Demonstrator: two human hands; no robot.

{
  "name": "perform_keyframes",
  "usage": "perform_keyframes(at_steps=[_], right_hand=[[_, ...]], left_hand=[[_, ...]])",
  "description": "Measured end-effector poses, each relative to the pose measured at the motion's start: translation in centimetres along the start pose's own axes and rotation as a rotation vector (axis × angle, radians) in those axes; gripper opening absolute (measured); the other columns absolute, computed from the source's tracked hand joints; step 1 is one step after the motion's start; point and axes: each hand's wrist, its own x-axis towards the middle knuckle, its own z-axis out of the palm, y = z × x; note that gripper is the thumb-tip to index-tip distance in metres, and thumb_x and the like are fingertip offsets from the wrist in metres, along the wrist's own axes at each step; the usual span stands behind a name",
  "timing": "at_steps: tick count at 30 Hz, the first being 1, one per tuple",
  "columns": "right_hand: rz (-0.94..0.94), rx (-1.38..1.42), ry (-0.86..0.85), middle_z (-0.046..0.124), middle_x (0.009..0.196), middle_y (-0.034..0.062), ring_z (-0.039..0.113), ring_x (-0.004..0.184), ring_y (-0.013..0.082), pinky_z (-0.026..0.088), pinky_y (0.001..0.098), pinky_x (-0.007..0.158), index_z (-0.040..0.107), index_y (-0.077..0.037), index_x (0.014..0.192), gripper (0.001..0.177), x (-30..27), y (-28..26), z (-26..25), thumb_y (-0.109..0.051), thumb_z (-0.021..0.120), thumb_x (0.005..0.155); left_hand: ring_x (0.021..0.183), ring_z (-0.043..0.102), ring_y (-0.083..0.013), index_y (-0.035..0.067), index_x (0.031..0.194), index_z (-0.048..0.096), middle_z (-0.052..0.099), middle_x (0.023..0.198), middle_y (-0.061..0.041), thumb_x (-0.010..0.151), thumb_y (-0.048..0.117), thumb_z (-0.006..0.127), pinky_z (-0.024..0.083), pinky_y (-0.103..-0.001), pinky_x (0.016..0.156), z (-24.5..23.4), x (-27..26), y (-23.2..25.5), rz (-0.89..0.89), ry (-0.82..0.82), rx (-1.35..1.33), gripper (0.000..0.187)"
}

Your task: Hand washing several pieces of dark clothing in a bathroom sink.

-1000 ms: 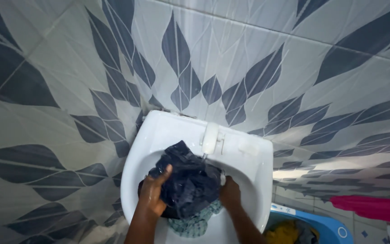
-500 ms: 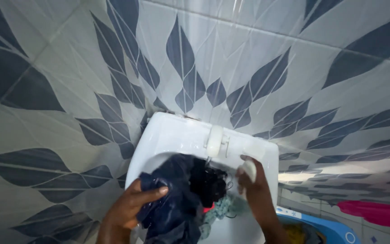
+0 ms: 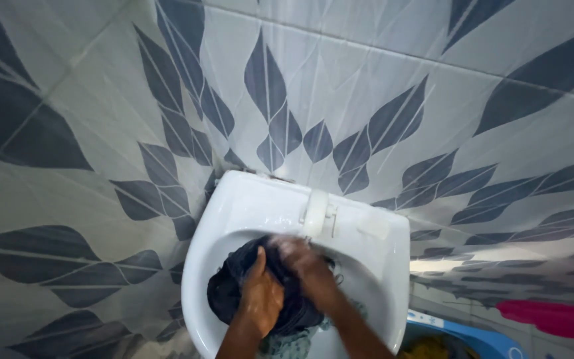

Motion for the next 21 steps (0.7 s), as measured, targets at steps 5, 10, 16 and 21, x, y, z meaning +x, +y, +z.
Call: perform_keyframes(at_steps=[5, 10, 16, 21], right_hand=[[0.108, -0.385, 0.108, 0.064, 0.128, 0.0161, 0.061, 0.121, 0.0334, 0.048, 0.0413, 0.103, 0.071, -0.005, 0.117, 0.031, 0.0, 0.4, 2.6, -0.013, 0.051, 0.096], [-0.037, -0.571, 0.007, 0.064, 0.118, 0.0169, 0.059, 0.113, 0.0379, 0.046, 0.0452, 0.1, 0.07, -0.007, 0.112, 0.028, 0.6, -3.4, 3.6, -0.009, 0.052, 0.091], [0.137, -0.988, 0.083, 0.071, 0.102, 0.0121, 0.061, 0.104, 0.0355, 0.039, 0.0492, 0.111, 0.075, -0.01, 0.097, 0.023, -0.7, 5.7, -2.1, -0.002, 0.057, 0.083], [0.148, -0.567, 0.352, 0.072, 0.116, 0.0146, 0.063, 0.116, 0.0307, 0.048, 0.0388, 0.099, 0.076, -0.003, 0.102, 0.033, -2.9, 0.9, -3.8, 0.007, 0.059, 0.076]], left_hand=[[0.132, 0.056, -0.0184, 0.011, 0.145, 0.054, 0.063, 0.143, -0.003, 0.093, 0.059, 0.056, 0.038, -0.034, 0.115, -2.4, 1.4, -1.8, -0.006, 0.086, 0.109, 0.071], [0.13, 0.06, -0.0246, 0.009, 0.143, 0.057, 0.065, 0.142, -0.008, 0.087, 0.064, 0.055, 0.044, -0.039, 0.109, -0.8, -1.4, -0.7, 0.012, 0.094, 0.048, 0.079], [0.118, 0.064, -0.0201, 0.004, 0.133, 0.065, 0.071, 0.127, -0.006, 0.082, 0.036, 0.076, 0.048, -0.034, 0.101, -2.3, -1.0, -3.1, 0.004, 0.067, 0.148, 0.061], [0.091, 0.072, -0.0265, -0.001, 0.111, 0.075, 0.077, 0.104, -0.013, 0.067, 0.011, 0.09, 0.058, -0.038, 0.084, 1.2, -1.9, -0.5, 0.219, 0.245, 0.558, 0.049]])
